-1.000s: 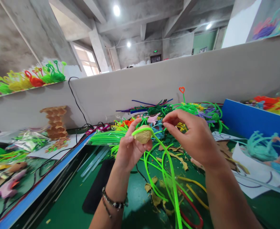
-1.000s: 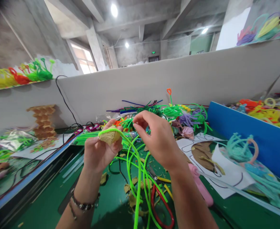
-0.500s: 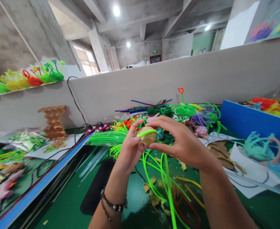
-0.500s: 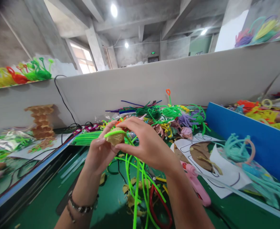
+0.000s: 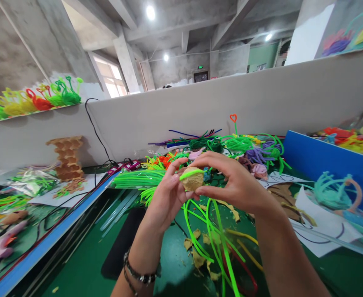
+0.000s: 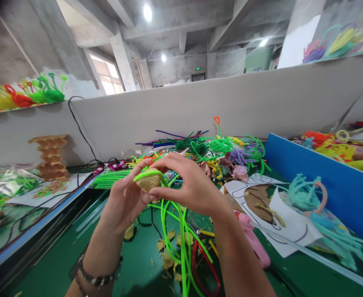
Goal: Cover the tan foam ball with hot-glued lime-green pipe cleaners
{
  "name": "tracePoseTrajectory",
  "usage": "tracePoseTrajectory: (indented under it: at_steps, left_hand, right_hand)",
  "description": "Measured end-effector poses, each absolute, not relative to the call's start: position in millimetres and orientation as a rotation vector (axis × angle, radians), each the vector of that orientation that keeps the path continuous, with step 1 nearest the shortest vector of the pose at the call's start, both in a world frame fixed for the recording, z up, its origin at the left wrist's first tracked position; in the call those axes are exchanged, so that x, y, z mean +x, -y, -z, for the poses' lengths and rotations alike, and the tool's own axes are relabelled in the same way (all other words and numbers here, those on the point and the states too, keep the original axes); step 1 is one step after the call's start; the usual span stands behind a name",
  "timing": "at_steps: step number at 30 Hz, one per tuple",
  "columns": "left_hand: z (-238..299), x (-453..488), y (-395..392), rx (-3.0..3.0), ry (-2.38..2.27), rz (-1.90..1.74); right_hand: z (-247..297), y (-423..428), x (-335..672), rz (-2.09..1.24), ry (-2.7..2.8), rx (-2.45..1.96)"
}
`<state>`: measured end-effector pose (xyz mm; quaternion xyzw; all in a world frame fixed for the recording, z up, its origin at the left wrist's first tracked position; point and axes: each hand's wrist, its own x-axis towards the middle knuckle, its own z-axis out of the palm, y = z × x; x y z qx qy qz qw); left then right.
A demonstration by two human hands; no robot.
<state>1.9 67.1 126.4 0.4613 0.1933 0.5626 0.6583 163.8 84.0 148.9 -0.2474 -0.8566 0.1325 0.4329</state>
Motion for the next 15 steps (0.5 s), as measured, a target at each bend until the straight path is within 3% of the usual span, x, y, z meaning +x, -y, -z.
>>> tracePoseTrajectory:
  at_steps: [15]
  left_hand:
    - [-127.8, 4.3, -67.5, 0.954, -0.358, -1.231]
  right_hand:
    - [-151.7, -83.1, 163.3, -0.317, 2.176, -0.567]
